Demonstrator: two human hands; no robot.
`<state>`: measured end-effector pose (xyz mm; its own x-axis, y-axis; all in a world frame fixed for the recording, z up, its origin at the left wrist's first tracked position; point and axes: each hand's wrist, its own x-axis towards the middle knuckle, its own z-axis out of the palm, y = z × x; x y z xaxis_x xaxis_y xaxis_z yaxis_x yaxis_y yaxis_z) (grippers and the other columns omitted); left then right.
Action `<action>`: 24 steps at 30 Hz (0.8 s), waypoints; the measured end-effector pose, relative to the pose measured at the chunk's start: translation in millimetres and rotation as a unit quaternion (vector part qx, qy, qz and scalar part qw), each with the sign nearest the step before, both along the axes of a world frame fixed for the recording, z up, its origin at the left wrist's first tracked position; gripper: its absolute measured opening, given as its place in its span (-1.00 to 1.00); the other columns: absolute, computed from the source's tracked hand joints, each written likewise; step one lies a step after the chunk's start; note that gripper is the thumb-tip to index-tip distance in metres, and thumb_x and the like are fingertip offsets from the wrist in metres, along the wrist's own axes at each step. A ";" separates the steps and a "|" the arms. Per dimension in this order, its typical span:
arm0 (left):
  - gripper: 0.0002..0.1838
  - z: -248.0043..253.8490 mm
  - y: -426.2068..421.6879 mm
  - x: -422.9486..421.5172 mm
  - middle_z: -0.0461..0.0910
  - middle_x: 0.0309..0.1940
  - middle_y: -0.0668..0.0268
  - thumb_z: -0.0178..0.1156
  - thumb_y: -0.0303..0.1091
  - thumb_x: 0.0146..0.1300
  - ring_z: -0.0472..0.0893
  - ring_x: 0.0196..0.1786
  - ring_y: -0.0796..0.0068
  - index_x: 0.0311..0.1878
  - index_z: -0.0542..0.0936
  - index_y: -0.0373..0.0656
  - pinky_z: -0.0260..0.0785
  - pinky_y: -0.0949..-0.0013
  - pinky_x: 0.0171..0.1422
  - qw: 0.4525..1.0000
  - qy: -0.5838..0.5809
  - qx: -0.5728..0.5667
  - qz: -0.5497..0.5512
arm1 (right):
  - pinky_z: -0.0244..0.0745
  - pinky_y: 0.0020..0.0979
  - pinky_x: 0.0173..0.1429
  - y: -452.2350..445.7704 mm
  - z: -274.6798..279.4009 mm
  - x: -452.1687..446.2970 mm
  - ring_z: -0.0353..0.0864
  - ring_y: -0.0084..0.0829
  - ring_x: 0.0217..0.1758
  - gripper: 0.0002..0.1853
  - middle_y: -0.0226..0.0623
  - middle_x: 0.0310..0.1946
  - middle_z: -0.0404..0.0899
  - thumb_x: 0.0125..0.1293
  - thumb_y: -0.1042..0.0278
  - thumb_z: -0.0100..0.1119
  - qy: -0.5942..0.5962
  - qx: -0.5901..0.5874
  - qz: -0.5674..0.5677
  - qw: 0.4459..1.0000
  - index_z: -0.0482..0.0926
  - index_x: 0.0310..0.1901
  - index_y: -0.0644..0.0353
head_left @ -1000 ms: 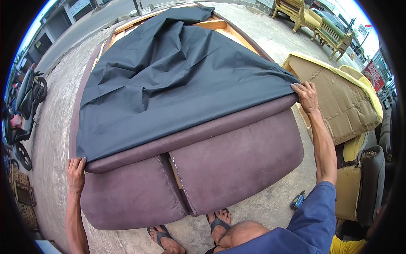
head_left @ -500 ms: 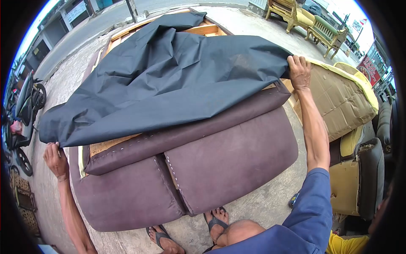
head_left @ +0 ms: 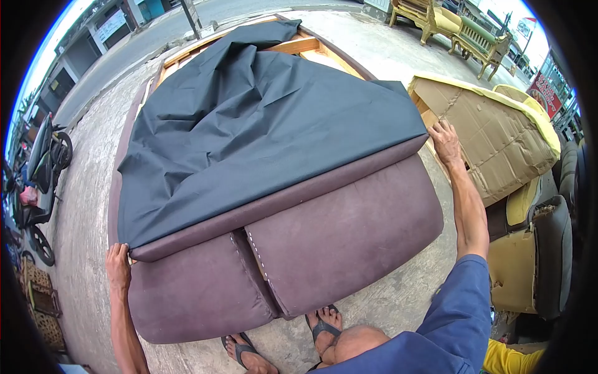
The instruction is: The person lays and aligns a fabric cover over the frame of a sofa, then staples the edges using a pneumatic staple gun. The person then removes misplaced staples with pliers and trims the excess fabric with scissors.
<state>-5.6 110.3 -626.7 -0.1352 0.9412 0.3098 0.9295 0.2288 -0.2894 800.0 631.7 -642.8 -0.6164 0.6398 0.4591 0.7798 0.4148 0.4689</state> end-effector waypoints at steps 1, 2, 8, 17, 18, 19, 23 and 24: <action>-0.93 1.6 -2.7 0.2 0.52 -0.30 0.17 0.21 -0.46 0.23 0.56 -0.14 0.10 -0.24 0.55 -0.18 0.36 0.08 0.00 0.999 -0.024 -0.021 0.021 | 0.49 -0.22 0.10 -0.7 -1.0 5.8 0.58 -0.32 0.08 -0.87 -0.40 -0.19 0.63 0.32 0.38 0.14 -0.001 0.001 -0.005 1.000 0.65 -0.16 0.00; -0.93 4.6 -7.0 -2.7 0.54 -0.28 0.15 0.23 -0.51 0.23 0.57 -0.13 0.07 -0.22 0.58 -0.20 0.36 0.05 0.00 0.997 -0.029 -0.062 0.039 | 0.49 -0.23 0.09 -6.0 -3.6 12.6 0.59 -0.33 0.08 -0.87 -0.39 -0.18 0.63 0.31 0.39 0.14 -0.003 -0.003 -0.017 1.000 0.65 -0.16 0.01; -0.86 34.1 4.5 8.6 0.59 -0.23 0.11 0.29 -0.56 0.19 0.60 -0.05 -0.02 -0.17 0.60 -0.26 0.38 0.04 0.07 0.992 -0.077 -0.077 0.059 | 0.57 -0.13 0.18 -18.3 4.9 -10.0 0.65 -0.15 0.04 -0.57 -0.08 -0.04 0.65 0.31 0.37 0.21 0.388 -0.061 -0.007 0.920 0.56 0.23 0.15; -0.97 5.9 11.8 -12.6 0.61 -0.28 0.02 0.17 -0.51 0.23 0.63 -0.09 -0.10 -0.29 0.55 -0.26 0.45 -0.01 -0.01 0.985 -0.048 -0.109 0.122 | 0.64 -0.33 -0.30 40.0 12.0 -46.0 0.73 -0.43 -0.25 -0.68 -0.27 -0.15 0.74 0.39 0.39 0.37 0.772 -0.346 -0.134 0.515 0.62 0.13 0.19; -0.97 0.1 12.0 -15.0 0.61 -0.28 0.02 0.17 -0.51 0.23 0.63 -0.09 -0.10 -0.29 0.55 -0.26 0.45 -0.01 -0.01 0.985 -0.046 -0.110 0.126 | 0.64 -0.36 -0.34 45.2 6.3 -45.8 0.71 -0.48 -0.30 -0.73 -0.36 -0.26 0.73 0.34 0.45 0.42 0.817 -0.289 -0.148 0.476 0.65 0.04 0.21; -0.97 -5.7 9.7 -15.8 0.60 -0.28 0.03 0.15 -0.50 0.26 0.63 -0.10 -0.09 -0.28 0.53 -0.26 0.45 -0.01 -0.02 0.991 -0.022 -0.077 0.110 | 0.65 -0.35 -0.30 53.3 -3.1 -41.7 0.70 -0.48 -0.30 -0.76 -0.33 -0.26 0.72 0.33 0.52 0.39 0.832 -0.308 -0.129 0.443 0.65 0.01 0.27; -0.96 -2.3 1.3 -3.1 0.57 -0.28 0.06 0.12 -0.48 0.32 0.63 -0.11 -0.04 -0.25 0.50 -0.23 0.47 -0.01 -0.01 0.994 0.028 -0.047 0.100 | 0.67 -0.33 -0.10 62.0 -34.3 -43.4 0.73 -0.38 -0.16 -0.70 -0.17 -0.13 0.72 0.35 0.58 0.37 0.865 -0.245 -0.119 0.421 0.60 0.08 0.38; -0.96 -3.1 -0.3 -2.4 0.57 -0.28 0.06 0.12 -0.48 0.32 0.63 -0.11 -0.04 -0.25 0.50 -0.23 0.47 -0.01 -0.01 0.993 0.028 -0.047 0.102 | 0.68 -0.33 0.01 59.1 -35.6 -46.1 0.74 -0.33 -0.06 -0.67 -0.07 -0.06 0.71 0.37 0.57 0.36 0.879 -0.219 -0.093 0.412 0.57 0.13 0.42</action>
<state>-8.1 110.0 -629.8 -0.3104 0.9215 0.2336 0.8487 0.3793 -0.3685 753.9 690.8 -678.5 0.5025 0.8596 -0.0928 -0.2084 0.0162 -0.9779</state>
